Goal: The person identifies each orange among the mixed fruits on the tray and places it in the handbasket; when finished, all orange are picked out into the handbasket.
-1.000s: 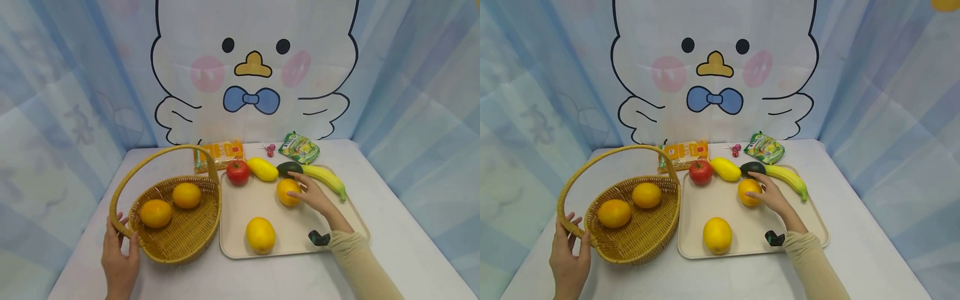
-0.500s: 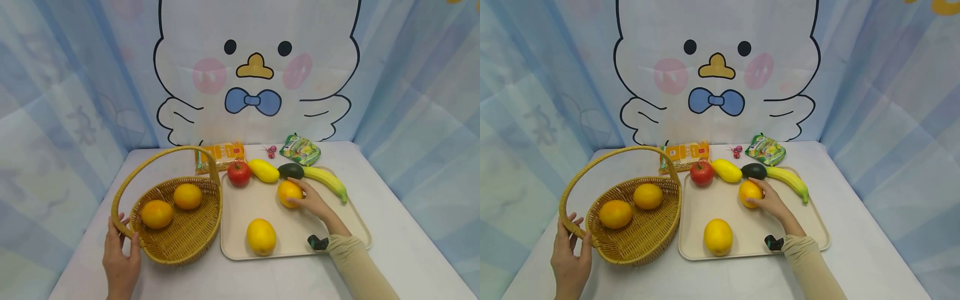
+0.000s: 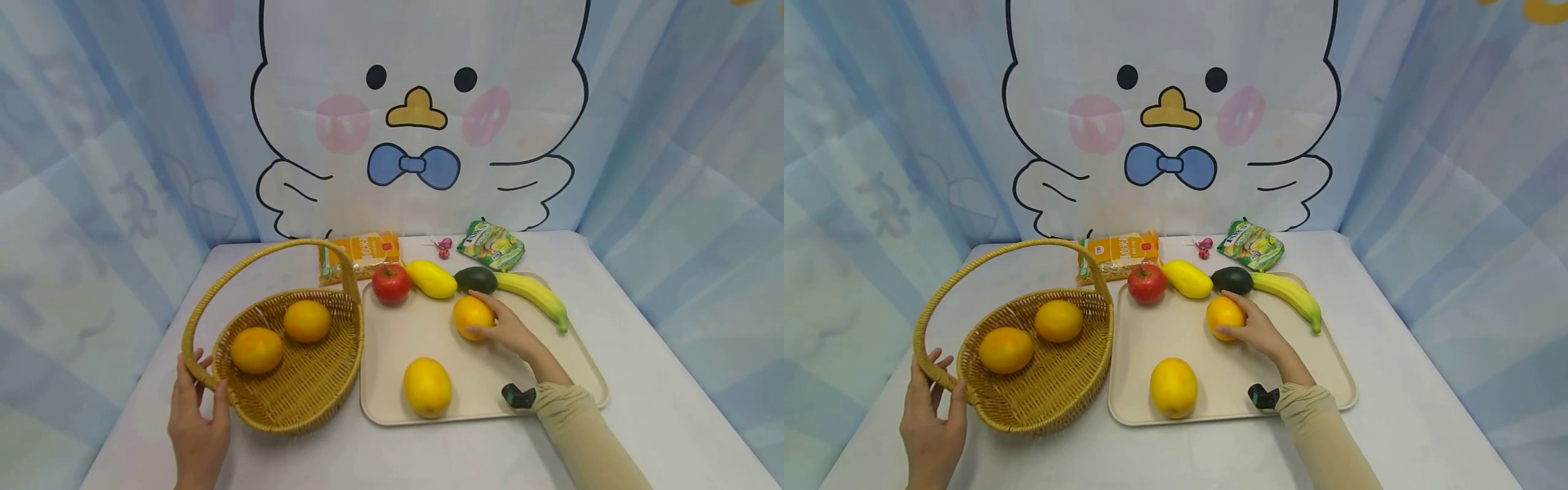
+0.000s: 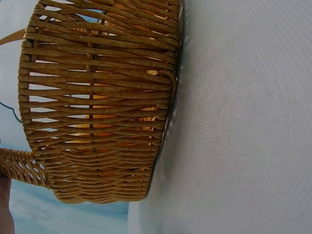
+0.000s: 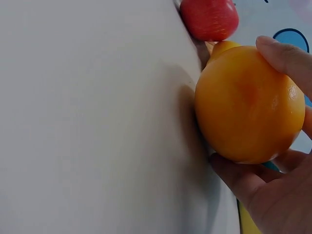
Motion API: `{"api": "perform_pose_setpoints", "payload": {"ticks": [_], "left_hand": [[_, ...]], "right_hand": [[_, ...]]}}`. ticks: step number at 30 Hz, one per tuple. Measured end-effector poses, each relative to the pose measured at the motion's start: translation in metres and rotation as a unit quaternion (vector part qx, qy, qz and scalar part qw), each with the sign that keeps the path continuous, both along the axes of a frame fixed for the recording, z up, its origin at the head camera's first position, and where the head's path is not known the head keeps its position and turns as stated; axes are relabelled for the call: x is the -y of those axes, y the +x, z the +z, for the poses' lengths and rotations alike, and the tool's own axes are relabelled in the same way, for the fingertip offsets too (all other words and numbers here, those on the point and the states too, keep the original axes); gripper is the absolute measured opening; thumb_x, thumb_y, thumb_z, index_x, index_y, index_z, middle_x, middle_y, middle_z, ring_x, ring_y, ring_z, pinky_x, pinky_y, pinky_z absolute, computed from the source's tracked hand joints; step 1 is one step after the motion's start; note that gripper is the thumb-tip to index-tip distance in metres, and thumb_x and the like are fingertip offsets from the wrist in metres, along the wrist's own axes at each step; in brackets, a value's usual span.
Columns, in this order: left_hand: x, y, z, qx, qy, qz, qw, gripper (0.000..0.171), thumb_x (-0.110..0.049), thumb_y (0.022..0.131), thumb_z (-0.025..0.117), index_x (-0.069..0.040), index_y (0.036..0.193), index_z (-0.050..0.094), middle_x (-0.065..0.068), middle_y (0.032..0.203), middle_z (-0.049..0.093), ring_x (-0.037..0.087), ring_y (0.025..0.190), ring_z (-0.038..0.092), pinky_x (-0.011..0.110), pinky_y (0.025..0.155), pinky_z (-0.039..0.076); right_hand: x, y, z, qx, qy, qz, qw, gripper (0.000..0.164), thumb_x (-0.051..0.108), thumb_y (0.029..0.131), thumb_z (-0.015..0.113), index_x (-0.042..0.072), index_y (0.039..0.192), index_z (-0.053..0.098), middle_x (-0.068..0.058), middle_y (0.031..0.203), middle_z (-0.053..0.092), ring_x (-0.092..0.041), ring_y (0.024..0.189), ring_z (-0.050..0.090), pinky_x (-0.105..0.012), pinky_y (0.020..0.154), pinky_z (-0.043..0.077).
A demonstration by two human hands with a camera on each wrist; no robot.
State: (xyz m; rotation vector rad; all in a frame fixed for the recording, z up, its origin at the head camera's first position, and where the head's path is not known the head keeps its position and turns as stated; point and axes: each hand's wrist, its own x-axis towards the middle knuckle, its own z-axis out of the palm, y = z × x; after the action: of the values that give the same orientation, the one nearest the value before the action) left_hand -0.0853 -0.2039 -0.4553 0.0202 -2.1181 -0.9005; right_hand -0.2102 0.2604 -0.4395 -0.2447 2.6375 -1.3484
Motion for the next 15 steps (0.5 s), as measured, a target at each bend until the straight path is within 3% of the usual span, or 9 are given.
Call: {"api": "perform_pose_setpoints", "payload": {"ticks": [3,11,15], "left_hand": [[0.000,0.000,0.000,0.005,0.000,0.002,1.0000,0.083,0.011,0.084,0.061,-0.013,0.152,0.018,0.022,0.139,0.046,-0.019,0.124,0.033,-0.004,0.101,0.028],[-0.002,0.001,0.002,-0.014,0.000,-0.007,0.9999,0.081,0.012,0.083,0.061,-0.010,0.151,0.021,0.022,0.138,0.047,-0.018,0.123,0.034,-0.004,0.100,0.028],[-0.001,0.001,0.002,-0.003,0.000,-0.003,1.0000,0.082,0.011,0.084,0.061,-0.011,0.151,0.019,0.021,0.138,0.047,-0.018,0.123,0.034,-0.004,0.101,0.028]], "right_hand": [[-0.008,-0.009,-0.017,-0.005,0.006,-0.002,1.000,0.075,0.032,0.086,0.068,0.020,0.148,0.028,-0.021,0.152,0.027,-0.043,0.134,0.032,-0.065,0.110,0.027],[-0.008,-0.011,-0.019,-0.007,0.016,-0.011,1.000,0.076,0.037,0.082,0.071,0.024,0.146,0.033,-0.018,0.151,0.031,-0.040,0.133,0.034,-0.063,0.111,0.028],[-0.008,-0.011,-0.018,-0.009,0.015,-0.012,1.000,0.075,0.036,0.082,0.071,0.023,0.146,0.033,-0.018,0.150,0.033,-0.040,0.132,0.035,-0.063,0.111,0.030]]}}
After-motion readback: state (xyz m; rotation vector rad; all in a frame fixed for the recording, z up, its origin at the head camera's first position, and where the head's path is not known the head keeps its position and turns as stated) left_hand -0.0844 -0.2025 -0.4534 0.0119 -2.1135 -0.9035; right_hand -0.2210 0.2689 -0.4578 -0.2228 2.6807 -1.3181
